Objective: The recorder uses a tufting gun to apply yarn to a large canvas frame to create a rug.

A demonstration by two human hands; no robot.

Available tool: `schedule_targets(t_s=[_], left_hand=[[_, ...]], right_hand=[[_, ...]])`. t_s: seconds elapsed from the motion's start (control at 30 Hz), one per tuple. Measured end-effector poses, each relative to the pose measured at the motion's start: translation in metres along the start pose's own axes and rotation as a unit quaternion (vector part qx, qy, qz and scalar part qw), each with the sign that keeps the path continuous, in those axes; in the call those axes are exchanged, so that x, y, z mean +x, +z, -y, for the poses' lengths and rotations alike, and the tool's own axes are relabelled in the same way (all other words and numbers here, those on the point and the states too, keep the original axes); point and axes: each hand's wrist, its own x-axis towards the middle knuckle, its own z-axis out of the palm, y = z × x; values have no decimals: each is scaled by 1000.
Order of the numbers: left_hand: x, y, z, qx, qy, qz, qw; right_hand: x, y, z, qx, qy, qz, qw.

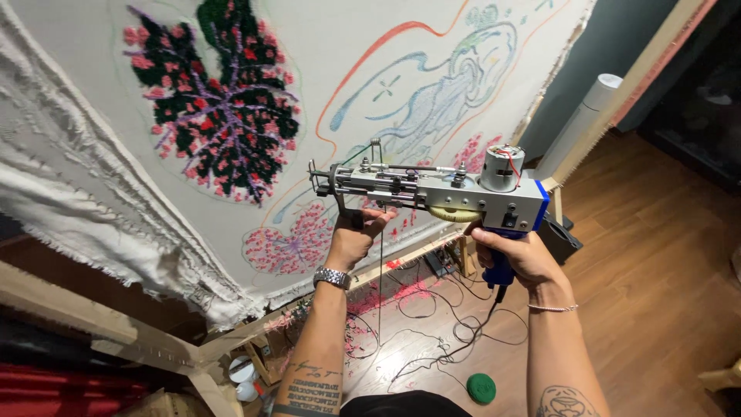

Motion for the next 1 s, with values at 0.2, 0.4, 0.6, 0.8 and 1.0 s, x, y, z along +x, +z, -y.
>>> schedule_targets(t_s=[0.2, 0.4, 0.6, 0.8, 1.0], left_hand=[[10, -24, 8, -42, 9, 2, 999], [27, -57, -12, 9, 18, -34, 999], [61, -83, -9, -58, 101, -71, 991], [93, -95, -63, -97, -35, -54, 993], [116, -94, -99, -77, -12, -61, 995]], right_hand=[[17, 11, 5, -2, 3, 50, 999], [43, 41, 17, -14, 21, 104, 994], [68, 76, 30, 8, -6, 108, 994], [67, 91, 54, -22, -103, 79, 991], [47, 119, 92, -18, -137, 2, 990]])
